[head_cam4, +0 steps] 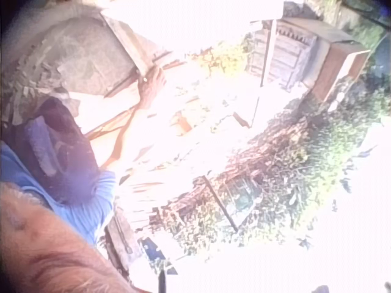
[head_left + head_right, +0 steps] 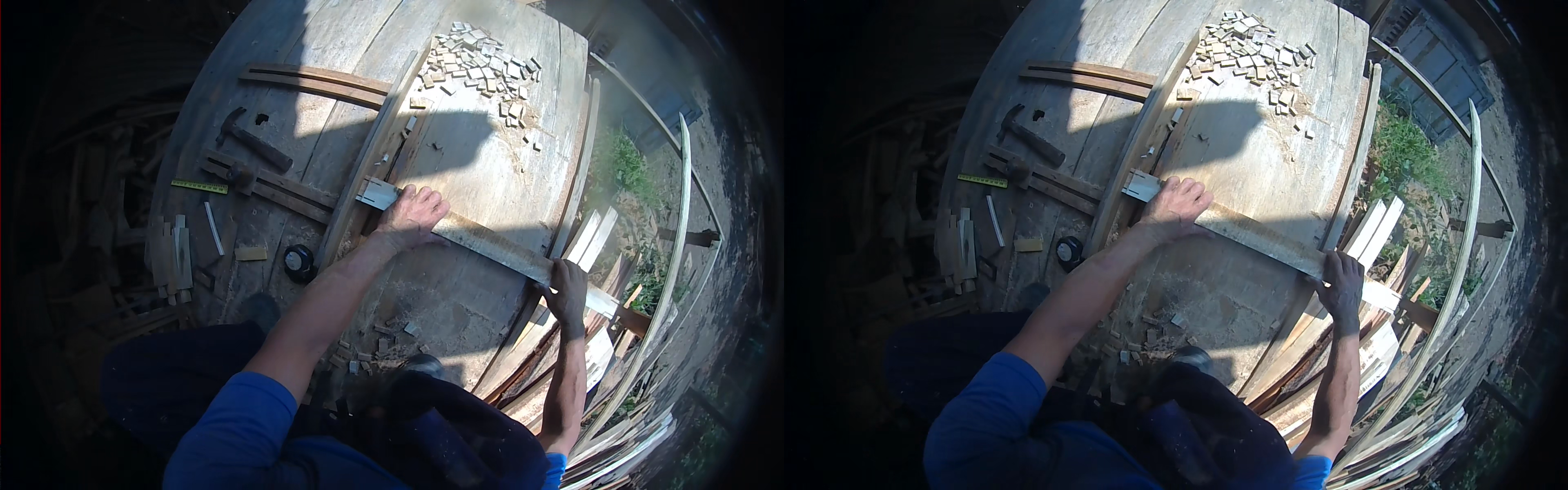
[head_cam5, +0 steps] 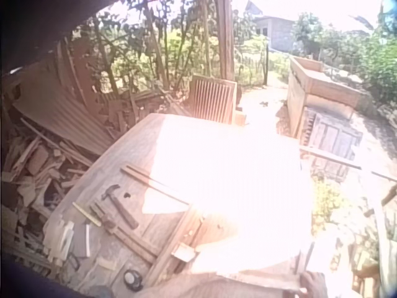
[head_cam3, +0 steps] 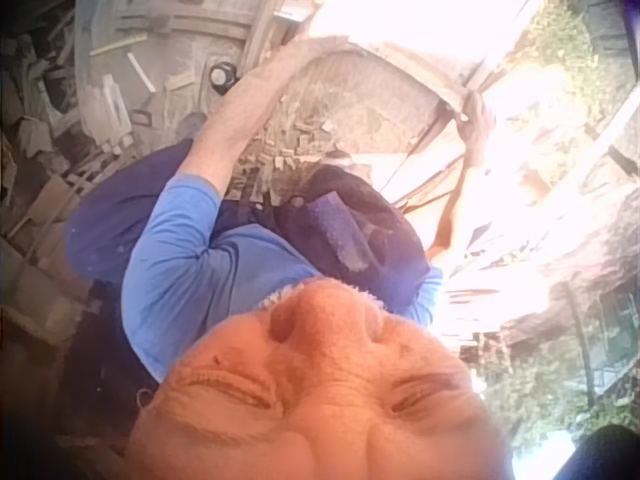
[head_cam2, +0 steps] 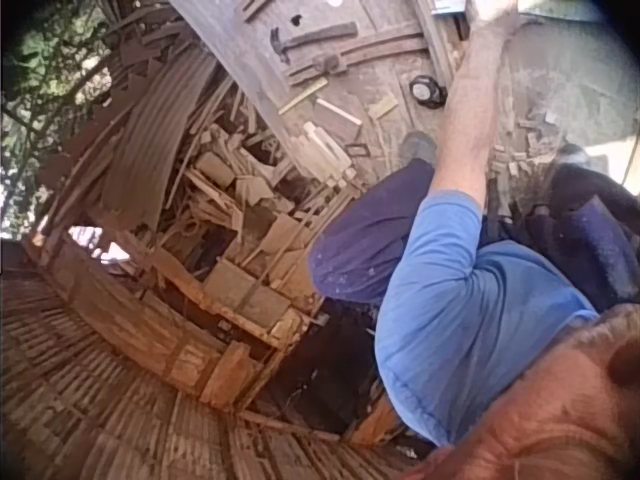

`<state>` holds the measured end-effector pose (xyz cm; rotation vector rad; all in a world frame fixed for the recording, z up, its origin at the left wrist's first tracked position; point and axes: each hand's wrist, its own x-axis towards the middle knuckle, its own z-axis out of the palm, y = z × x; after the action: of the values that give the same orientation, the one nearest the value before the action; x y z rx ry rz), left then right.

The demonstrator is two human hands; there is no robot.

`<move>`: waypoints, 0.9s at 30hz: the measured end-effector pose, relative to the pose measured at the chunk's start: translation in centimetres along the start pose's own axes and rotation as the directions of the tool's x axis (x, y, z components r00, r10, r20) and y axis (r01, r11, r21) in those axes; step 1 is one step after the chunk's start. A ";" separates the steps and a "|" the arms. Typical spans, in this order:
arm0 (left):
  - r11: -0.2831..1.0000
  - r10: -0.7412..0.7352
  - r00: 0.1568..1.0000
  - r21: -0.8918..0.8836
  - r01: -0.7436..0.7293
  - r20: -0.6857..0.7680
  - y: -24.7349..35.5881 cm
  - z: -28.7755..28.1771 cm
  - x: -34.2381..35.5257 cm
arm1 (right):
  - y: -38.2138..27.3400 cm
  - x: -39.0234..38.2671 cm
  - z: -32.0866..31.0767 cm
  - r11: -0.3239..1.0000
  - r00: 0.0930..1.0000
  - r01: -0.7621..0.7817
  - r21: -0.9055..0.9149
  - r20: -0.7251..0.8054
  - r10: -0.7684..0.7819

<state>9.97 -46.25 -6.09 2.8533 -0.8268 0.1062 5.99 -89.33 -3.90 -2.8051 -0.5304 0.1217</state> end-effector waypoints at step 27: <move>0.992 -0.028 0.996 0.126 0.017 0.090 -1.4 -0.7 3.7 | 2.1 3.6 0.1 0.999 1.000 -0.016 -0.037 0.005 0.016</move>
<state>13.85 -46.93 -5.14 3.0045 -0.8333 0.0254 10.07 -89.86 -4.73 -2.8462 -0.5166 0.1234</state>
